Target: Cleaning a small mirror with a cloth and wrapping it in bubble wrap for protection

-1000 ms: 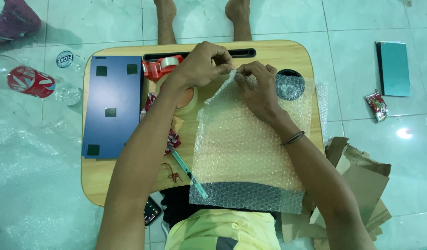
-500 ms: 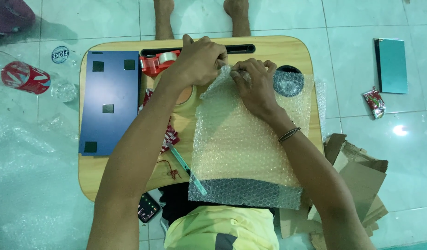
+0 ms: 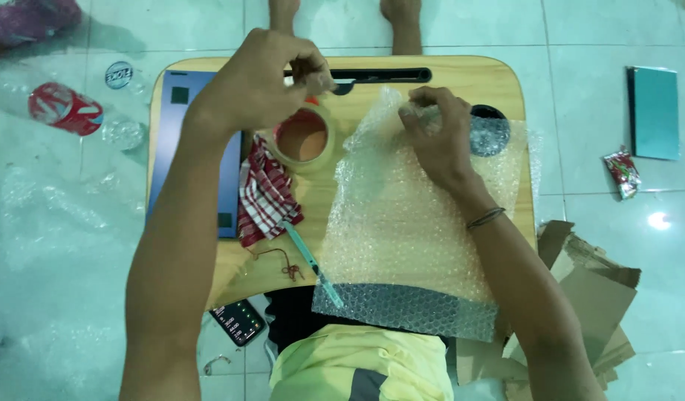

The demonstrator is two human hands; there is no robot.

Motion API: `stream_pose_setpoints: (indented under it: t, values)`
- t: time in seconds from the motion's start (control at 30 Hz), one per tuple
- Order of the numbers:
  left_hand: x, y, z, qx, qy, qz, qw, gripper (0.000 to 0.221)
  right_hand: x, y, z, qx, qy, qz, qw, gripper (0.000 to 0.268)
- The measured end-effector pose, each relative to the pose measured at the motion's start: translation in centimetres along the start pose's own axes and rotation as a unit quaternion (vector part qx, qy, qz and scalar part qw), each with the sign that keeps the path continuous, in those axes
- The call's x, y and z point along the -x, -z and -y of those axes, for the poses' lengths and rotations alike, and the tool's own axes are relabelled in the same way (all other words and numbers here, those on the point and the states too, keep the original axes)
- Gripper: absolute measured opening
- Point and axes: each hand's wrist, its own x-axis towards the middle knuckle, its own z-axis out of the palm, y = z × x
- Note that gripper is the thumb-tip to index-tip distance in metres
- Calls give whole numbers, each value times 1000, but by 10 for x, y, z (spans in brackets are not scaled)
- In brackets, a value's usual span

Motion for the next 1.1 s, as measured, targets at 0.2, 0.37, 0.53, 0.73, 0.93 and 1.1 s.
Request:
stream_pose_setpoints:
  t: [0.2, 0.37, 0.53, 0.73, 0.93, 1.1]
  values:
    - [80, 10, -38, 13, 23, 115, 993, 3, -1, 0, -2, 13, 55, 5, 998, 43]
    - [163, -15, -40, -76, 195, 227, 951, 14, -1, 3, 6, -6, 55, -10, 998, 37]
    - [216, -33, -30, -110, 305, 226, 919, 19, 0, 1, 3, -4, 77, -20, 997, 37]
    - [225, -38, -28, -168, 362, 204, 894, 18, 1, -1, -2, -10, 65, 4, 998, 36]
    - [229, -33, -35, -116, 350, 102, 924, 17, 3, -6, -17, -21, -16, 9, 1000, 33]
    - [242, -42, -22, -147, 315, 20, 937, 4, 1, -5, -13, -75, -12, -31, 997, 24]
